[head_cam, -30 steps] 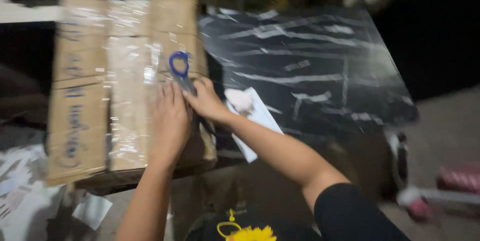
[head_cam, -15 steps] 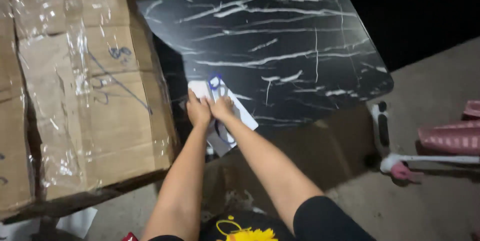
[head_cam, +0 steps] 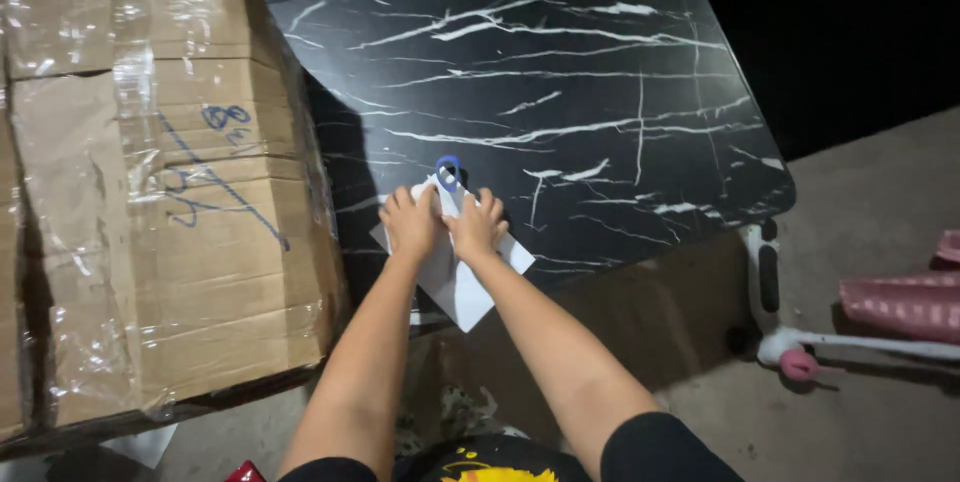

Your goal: Opening a large shipping box and wiping down individual packs of crayons and writing pads.

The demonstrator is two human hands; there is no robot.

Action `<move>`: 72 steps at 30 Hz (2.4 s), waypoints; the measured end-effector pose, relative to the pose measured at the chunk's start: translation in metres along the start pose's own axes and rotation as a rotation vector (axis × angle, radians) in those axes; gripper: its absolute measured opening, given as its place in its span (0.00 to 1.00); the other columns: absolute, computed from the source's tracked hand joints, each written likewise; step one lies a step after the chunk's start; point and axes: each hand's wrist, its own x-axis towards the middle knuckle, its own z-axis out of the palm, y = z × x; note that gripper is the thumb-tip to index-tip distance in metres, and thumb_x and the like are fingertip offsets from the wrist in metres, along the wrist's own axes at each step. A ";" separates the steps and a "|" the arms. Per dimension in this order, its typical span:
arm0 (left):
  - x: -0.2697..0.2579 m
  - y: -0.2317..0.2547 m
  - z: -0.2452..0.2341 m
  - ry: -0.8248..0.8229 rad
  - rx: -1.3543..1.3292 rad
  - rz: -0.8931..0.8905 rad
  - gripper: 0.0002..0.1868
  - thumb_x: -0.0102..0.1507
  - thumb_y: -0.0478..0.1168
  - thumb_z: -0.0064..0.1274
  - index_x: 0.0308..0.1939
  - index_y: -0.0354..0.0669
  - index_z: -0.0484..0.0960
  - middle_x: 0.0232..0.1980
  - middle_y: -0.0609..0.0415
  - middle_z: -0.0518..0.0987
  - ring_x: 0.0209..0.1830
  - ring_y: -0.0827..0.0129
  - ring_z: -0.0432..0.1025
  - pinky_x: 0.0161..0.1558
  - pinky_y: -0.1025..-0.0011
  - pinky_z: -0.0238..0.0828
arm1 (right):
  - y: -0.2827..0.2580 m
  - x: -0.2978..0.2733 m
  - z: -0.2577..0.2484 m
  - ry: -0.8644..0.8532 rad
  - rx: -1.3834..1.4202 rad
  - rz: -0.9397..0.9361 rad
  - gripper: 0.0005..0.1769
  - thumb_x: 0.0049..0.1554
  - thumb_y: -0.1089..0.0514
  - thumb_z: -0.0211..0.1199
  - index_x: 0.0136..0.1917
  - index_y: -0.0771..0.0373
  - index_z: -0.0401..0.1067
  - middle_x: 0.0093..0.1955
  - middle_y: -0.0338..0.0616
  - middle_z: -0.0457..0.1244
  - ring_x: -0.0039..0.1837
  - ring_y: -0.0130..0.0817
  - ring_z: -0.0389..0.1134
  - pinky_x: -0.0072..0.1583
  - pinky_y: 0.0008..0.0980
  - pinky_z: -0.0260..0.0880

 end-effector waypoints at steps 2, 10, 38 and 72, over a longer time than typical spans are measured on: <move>-0.004 -0.009 0.010 0.020 0.013 0.010 0.23 0.61 0.44 0.54 0.61 0.56 0.79 0.57 0.42 0.71 0.61 0.46 0.64 0.60 0.46 0.60 | -0.009 -0.004 -0.033 -0.101 0.005 0.047 0.38 0.49 0.40 0.73 0.67 0.54 0.68 0.76 0.46 0.49 0.76 0.52 0.46 0.65 0.64 0.54; -0.012 -0.024 0.022 0.108 0.128 0.060 0.17 0.60 0.39 0.50 0.52 0.39 0.78 0.70 0.42 0.68 0.57 0.48 0.68 0.53 0.51 0.67 | -0.004 0.004 -0.041 -0.284 -0.034 0.156 0.47 0.44 0.38 0.78 0.69 0.59 0.65 0.72 0.51 0.57 0.73 0.50 0.59 0.67 0.61 0.59; -0.038 -0.079 0.088 0.315 -0.790 -0.135 0.27 0.62 0.33 0.49 0.65 0.27 0.68 0.60 0.30 0.75 0.61 0.41 0.69 0.63 0.56 0.63 | 0.052 -0.049 -0.070 0.172 -0.360 -0.942 0.21 0.53 0.58 0.57 0.61 0.58 0.70 0.55 0.41 0.63 0.56 0.38 0.65 0.50 0.46 0.66; -0.063 -0.022 0.032 0.052 -0.020 0.071 0.25 0.58 0.44 0.63 0.57 0.46 0.75 0.67 0.45 0.70 0.67 0.40 0.62 0.60 0.47 0.65 | 0.066 -0.071 -0.018 -0.049 0.162 -0.978 0.35 0.47 0.54 0.72 0.66 0.66 0.66 0.68 0.56 0.60 0.71 0.53 0.59 0.69 0.48 0.61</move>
